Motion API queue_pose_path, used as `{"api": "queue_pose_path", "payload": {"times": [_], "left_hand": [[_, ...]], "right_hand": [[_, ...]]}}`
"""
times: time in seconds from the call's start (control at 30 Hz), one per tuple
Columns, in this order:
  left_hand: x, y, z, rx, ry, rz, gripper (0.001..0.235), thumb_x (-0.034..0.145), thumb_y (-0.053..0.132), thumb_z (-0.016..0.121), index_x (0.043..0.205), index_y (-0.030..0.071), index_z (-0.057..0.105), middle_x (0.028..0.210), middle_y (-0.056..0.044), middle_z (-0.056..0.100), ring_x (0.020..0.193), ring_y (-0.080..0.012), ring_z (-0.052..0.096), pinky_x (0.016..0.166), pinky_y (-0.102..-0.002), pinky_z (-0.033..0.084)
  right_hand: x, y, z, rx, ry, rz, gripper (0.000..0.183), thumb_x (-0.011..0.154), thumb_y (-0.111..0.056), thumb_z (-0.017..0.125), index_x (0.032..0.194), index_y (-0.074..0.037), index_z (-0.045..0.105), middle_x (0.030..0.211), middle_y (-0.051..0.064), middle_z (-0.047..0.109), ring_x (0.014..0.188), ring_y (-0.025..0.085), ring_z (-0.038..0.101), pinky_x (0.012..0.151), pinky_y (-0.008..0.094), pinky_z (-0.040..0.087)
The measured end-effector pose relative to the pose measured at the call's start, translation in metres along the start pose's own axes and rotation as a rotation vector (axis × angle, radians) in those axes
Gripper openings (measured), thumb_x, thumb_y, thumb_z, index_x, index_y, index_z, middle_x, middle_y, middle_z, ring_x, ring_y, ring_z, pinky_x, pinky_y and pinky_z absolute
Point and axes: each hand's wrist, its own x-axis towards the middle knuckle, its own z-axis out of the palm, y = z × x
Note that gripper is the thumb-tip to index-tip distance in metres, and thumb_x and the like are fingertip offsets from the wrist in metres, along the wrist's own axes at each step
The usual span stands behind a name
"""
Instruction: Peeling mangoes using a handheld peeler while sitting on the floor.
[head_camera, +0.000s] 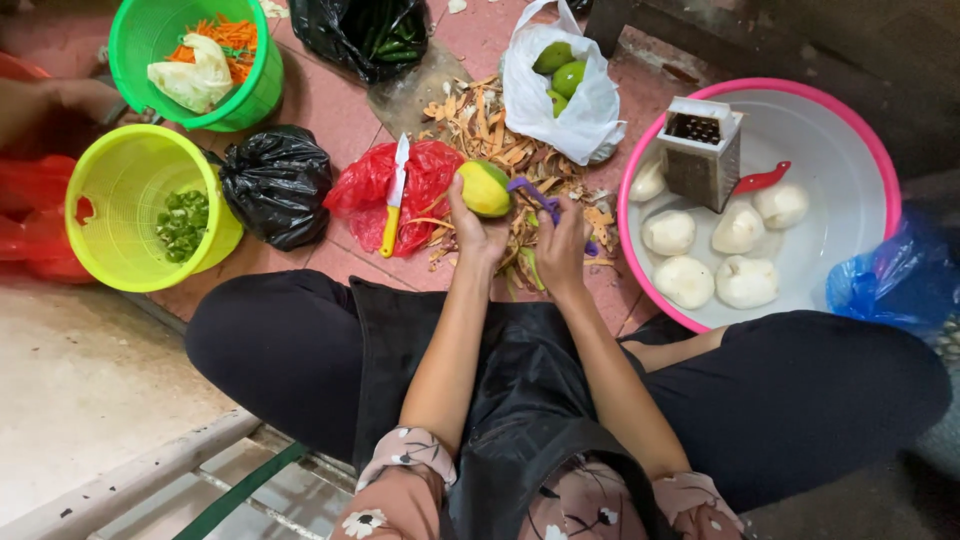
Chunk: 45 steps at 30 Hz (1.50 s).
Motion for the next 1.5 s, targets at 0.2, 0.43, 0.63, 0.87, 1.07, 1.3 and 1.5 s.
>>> {"api": "queue_pose_path", "payload": {"times": [0.2, 0.43, 0.63, 0.87, 1.07, 1.3, 1.5], "left_hand": [[0.001, -0.001, -0.005, -0.089, 0.163, -0.042, 0.058, 0.076, 0.053, 0.077, 0.115, 0.014, 0.057, 0.11, -0.013, 0.063, 0.096, -0.0335, 0.065, 0.078, -0.051, 0.059], [0.005, -0.014, -0.013, -0.172, 0.252, -0.092, 0.057, 0.075, 0.044, 0.082, 0.113, 0.011, 0.056, 0.109, -0.013, 0.059, 0.097, -0.0346, 0.063, 0.08, -0.05, 0.06], [-0.01, -0.005, 0.011, -0.016, 0.226, -0.149, 0.06, 0.071, 0.048, 0.078, 0.116, 0.014, 0.056, 0.111, -0.013, 0.059, 0.098, -0.0322, 0.06, 0.081, -0.055, 0.056], [0.012, -0.016, -0.021, 0.152, 0.169, -0.256, 0.06, 0.072, 0.05, 0.079, 0.115, 0.012, 0.06, 0.107, -0.015, 0.06, 0.094, -0.0349, 0.062, 0.08, -0.057, 0.058], [-0.028, -0.008, 0.013, 0.275, 0.049, -0.329, 0.054, 0.073, 0.044, 0.08, 0.112, 0.01, 0.063, 0.104, -0.017, 0.064, 0.092, -0.0361, 0.066, 0.074, -0.055, 0.061], [0.042, -0.026, -0.04, 0.177, 0.162, -0.259, 0.059, 0.076, 0.053, 0.077, 0.116, 0.012, 0.063, 0.107, -0.015, 0.064, 0.095, -0.0339, 0.066, 0.079, -0.054, 0.059], [0.039, -0.016, -0.042, 0.233, 0.191, -0.21, 0.062, 0.073, 0.057, 0.078, 0.115, 0.014, 0.062, 0.108, -0.015, 0.062, 0.095, -0.0342, 0.063, 0.083, -0.058, 0.056]], "right_hand": [[-0.012, -0.001, 0.019, -0.189, 0.011, -0.193, 0.031, 0.11, -0.04, 0.038, 0.122, -0.014, 0.051, 0.103, 0.003, 0.051, 0.098, 0.026, 0.054, 0.088, 0.041, 0.033], [-0.014, 0.017, 0.027, -0.245, 0.065, -0.268, 0.03, 0.107, -0.041, 0.049, 0.123, -0.017, 0.059, 0.105, 0.002, 0.058, 0.098, 0.022, 0.057, 0.093, 0.038, 0.032], [-0.002, 0.022, 0.005, -0.174, 0.085, -0.216, 0.03, 0.109, -0.04, 0.048, 0.123, -0.014, 0.058, 0.107, 0.004, 0.057, 0.101, 0.025, 0.057, 0.095, 0.041, 0.033], [0.0, 0.023, -0.006, -0.141, -0.058, -0.073, 0.03, 0.111, -0.039, 0.042, 0.124, -0.015, 0.055, 0.106, 0.004, 0.054, 0.104, 0.024, 0.055, 0.098, 0.044, 0.029], [0.012, 0.041, -0.014, -0.12, -0.032, 0.057, 0.024, 0.111, -0.033, 0.044, 0.122, -0.013, 0.053, 0.106, 0.008, 0.055, 0.105, 0.03, 0.055, 0.094, 0.048, 0.031], [-0.016, 0.033, 0.027, -0.378, 0.015, -0.16, 0.028, 0.108, -0.041, 0.044, 0.117, -0.017, 0.056, 0.102, 0.003, 0.054, 0.099, 0.025, 0.053, 0.093, 0.049, 0.028], [-0.014, -0.003, 0.013, -0.376, -0.02, -0.188, 0.024, 0.108, -0.036, 0.047, 0.118, -0.016, 0.056, 0.102, 0.004, 0.053, 0.101, 0.025, 0.053, 0.098, 0.047, 0.027]]}}
